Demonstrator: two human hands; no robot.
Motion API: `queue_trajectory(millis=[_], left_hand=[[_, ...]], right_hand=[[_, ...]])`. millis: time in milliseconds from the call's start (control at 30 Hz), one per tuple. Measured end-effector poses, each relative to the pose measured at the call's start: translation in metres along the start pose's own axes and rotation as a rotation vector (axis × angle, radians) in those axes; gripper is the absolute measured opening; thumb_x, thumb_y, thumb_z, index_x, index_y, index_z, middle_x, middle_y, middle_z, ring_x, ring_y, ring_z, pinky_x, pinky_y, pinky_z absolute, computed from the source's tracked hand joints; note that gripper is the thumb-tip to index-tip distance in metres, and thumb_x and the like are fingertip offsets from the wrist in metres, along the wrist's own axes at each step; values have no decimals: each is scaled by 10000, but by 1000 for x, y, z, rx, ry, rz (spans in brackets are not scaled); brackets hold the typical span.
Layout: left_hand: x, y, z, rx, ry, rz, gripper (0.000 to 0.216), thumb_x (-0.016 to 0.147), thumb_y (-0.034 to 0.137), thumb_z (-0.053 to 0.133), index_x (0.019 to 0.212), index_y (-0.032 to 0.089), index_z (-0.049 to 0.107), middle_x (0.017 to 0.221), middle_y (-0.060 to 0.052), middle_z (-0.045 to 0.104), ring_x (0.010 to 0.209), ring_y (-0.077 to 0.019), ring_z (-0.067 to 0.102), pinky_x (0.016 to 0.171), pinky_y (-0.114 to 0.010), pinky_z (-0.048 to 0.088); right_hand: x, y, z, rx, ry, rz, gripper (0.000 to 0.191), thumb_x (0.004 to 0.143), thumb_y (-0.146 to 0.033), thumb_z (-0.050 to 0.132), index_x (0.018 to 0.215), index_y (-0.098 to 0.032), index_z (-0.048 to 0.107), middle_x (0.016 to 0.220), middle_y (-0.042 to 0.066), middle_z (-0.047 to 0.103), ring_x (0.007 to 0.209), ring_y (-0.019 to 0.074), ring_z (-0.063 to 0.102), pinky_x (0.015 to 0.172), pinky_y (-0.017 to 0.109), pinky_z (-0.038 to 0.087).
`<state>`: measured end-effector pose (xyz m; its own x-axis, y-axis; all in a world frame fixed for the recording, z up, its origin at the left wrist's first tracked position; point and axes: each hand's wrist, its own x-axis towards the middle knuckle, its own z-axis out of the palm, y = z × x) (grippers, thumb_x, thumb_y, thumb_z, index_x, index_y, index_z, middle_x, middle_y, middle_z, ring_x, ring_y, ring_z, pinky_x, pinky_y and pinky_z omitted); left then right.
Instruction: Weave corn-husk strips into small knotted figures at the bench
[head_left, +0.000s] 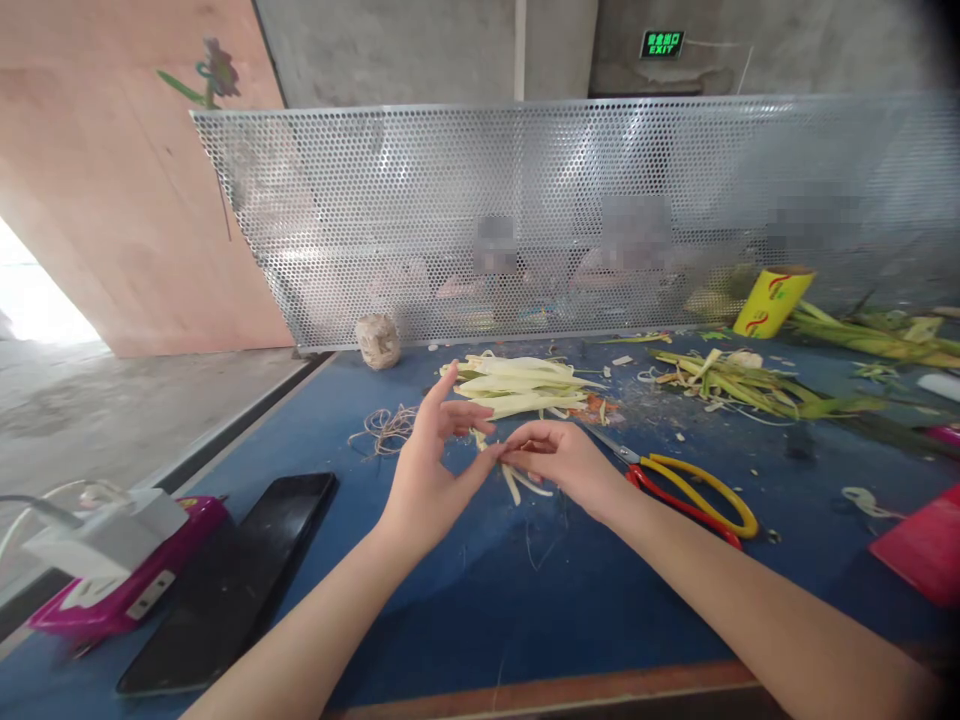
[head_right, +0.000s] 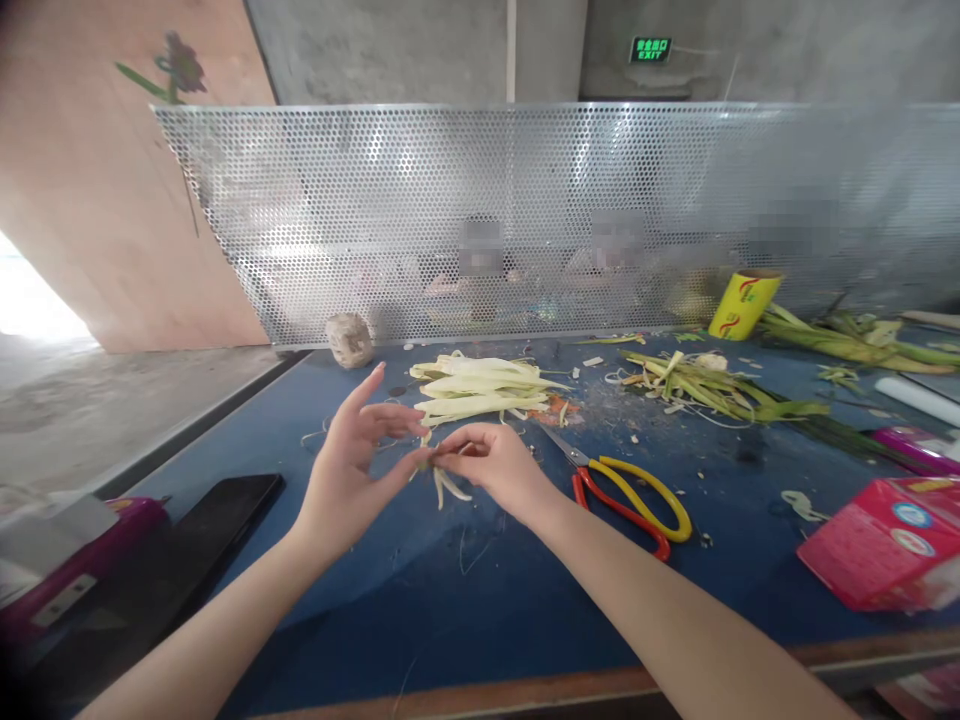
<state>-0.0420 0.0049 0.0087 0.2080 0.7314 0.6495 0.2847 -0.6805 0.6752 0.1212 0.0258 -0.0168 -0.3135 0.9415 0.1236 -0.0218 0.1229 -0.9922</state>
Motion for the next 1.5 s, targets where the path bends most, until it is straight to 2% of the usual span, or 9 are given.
queue_trajectory(millis=[100,233,400,633,800,933,1033,1267,1500], left_hand=[[1,4,-6,77,-48,131,740,753,113,580,1362,233,178,880,-28,620,940,-185,580,945,-424,369],[-1,4,-8,410,-96,317,862,744,111,598,1383,298,50,916,-10,672,1000,-219,563,976,-471,222],[-2,0,-7,545,-71,432,880,765,126,602,1384,329,10,811,37,709,873,-207,618,907,-411,228],[-2,3,-6,455,-103,362,738,788,86,546,1365,289,133,776,42,683,843,-173,629,923,-417,270],[-2,-1,-4,255,-34,340,678,778,58,541,1343,216,200,799,7,649,887,-159,631,906,-390,412],[-3,-3,-3,237,0,323,631,759,33,559,1299,204,281,812,4,640,872,-148,636,925,-370,437],[-4,-2,-3,140,7,289,637,751,20,567,1290,207,283,804,1,637,848,-157,642,871,-372,487],[-4,4,-5,-6,-55,488,704,697,-59,594,1273,230,310,804,10,644,939,-196,637,883,-400,487],[-2,6,-7,-63,-148,508,766,685,-83,591,1310,240,289,812,5,638,833,-164,648,808,-355,527]], right_hand=[[0,-3,-4,83,64,-78,145,641,-310,710,690,-188,648,582,-23,573,436,66,408,437,226,306],[1,-5,-7,190,90,-112,140,640,-310,722,689,-198,655,599,-20,596,433,63,435,443,225,335],[0,-6,-5,176,58,-96,134,633,-288,729,700,-197,656,645,-11,624,456,64,444,453,223,351],[-2,-6,-5,104,14,-134,121,668,-276,703,721,-182,647,616,-18,605,441,56,439,434,210,341],[-2,-7,-6,168,-13,-158,114,675,-281,703,728,-191,657,634,-26,592,453,54,440,454,215,355],[-2,-8,-6,202,-47,-168,110,666,-279,717,719,-201,661,657,-20,588,512,67,448,501,225,368],[-3,-9,-7,167,-108,-133,112,668,-273,720,696,-193,648,661,-18,582,552,74,459,527,222,372],[-7,-12,-10,163,-300,-10,158,673,-265,721,753,-167,626,644,-32,574,554,64,488,526,202,381],[-8,-16,-15,120,-386,-13,108,689,-193,702,765,-160,634,655,-35,603,575,56,533,553,186,424]])
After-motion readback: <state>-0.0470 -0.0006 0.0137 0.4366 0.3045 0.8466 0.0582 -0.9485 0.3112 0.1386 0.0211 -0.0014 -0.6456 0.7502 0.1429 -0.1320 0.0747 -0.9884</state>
